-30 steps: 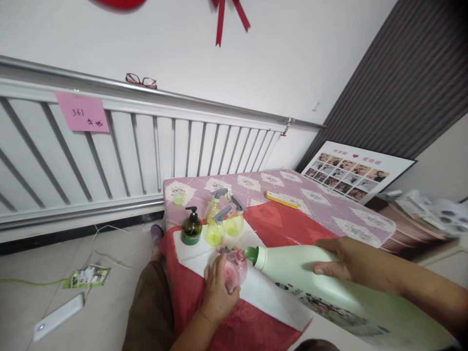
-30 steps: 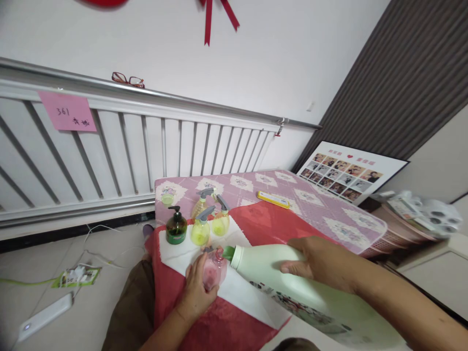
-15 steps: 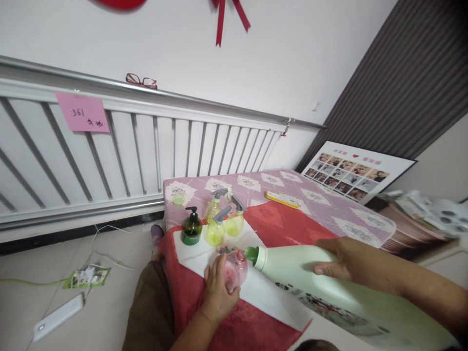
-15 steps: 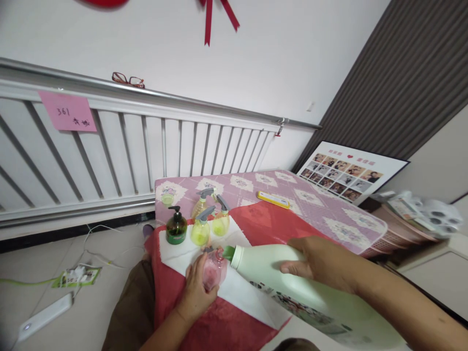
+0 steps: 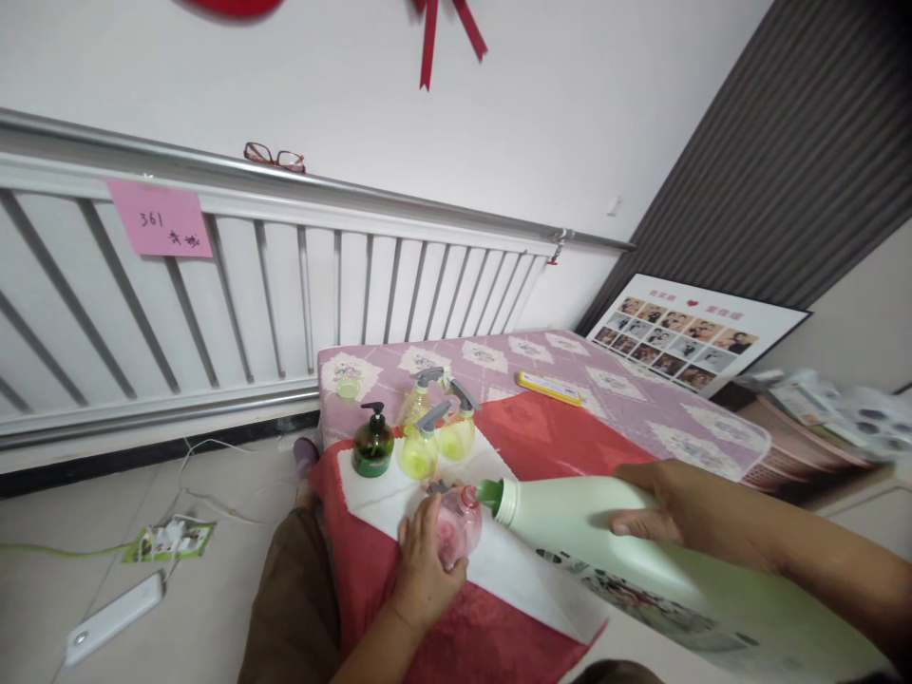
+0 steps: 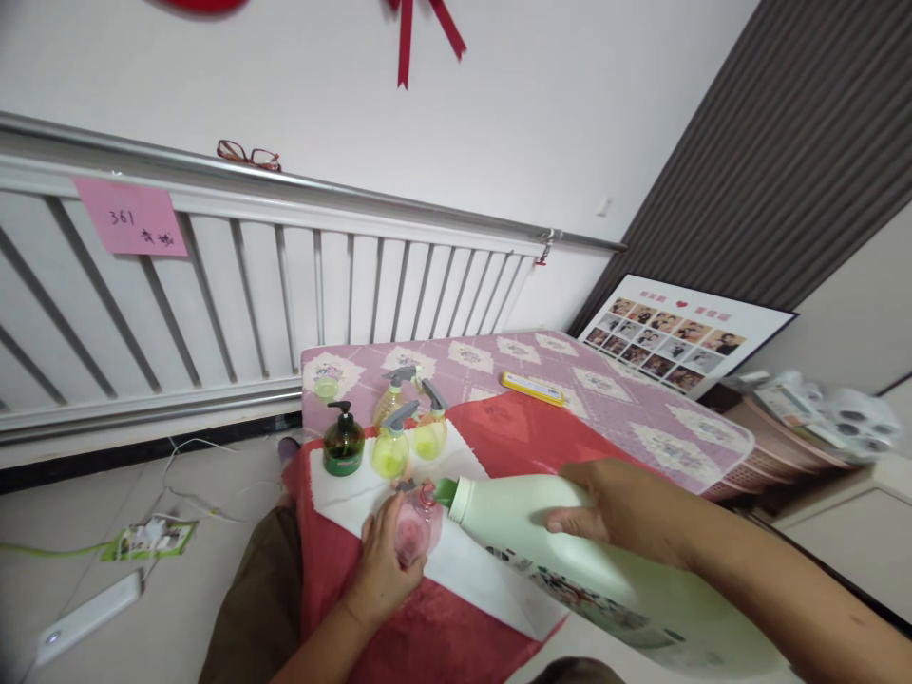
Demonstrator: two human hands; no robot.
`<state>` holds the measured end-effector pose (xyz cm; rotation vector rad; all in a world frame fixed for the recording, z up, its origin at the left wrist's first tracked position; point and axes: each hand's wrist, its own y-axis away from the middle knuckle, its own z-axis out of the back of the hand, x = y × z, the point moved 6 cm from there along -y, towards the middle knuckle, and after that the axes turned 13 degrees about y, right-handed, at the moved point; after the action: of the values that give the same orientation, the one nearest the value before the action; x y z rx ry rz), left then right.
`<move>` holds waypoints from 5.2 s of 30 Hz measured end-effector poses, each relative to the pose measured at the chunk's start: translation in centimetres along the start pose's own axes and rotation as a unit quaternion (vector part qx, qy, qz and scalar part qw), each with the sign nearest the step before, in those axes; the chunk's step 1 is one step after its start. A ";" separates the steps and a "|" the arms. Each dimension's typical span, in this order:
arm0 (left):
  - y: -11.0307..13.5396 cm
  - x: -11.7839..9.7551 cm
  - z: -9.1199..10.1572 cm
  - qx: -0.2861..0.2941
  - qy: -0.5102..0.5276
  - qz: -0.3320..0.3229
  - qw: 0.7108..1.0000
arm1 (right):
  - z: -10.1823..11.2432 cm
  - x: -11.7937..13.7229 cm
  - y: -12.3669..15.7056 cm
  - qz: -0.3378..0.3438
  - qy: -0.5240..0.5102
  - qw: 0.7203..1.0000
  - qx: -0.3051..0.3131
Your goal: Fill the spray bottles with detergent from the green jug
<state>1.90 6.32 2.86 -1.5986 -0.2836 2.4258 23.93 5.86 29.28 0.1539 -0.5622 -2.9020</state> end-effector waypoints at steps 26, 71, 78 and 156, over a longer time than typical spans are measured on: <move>0.0 0.0 -0.1 -0.010 -0.001 -0.004 1.000 | 0.2 0.4 0.3 -0.008 -0.001 1.000 0.015; 0.0 0.3 -0.2 -0.011 -0.013 -0.017 1.000 | 0.2 0.6 0.0 -0.012 0.022 0.999 0.023; 0.0 0.3 -0.3 -0.003 -0.006 -0.014 1.000 | 0.4 0.8 0.0 -0.010 0.023 0.999 0.020; -0.1 0.2 -0.1 -0.015 -0.008 -0.029 0.999 | 0.7 1.1 0.4 -0.020 0.022 1.000 0.008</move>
<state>1.87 6.48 2.66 -1.5613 -0.3653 2.4019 22.80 5.58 30.02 0.2331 -0.5814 -2.9251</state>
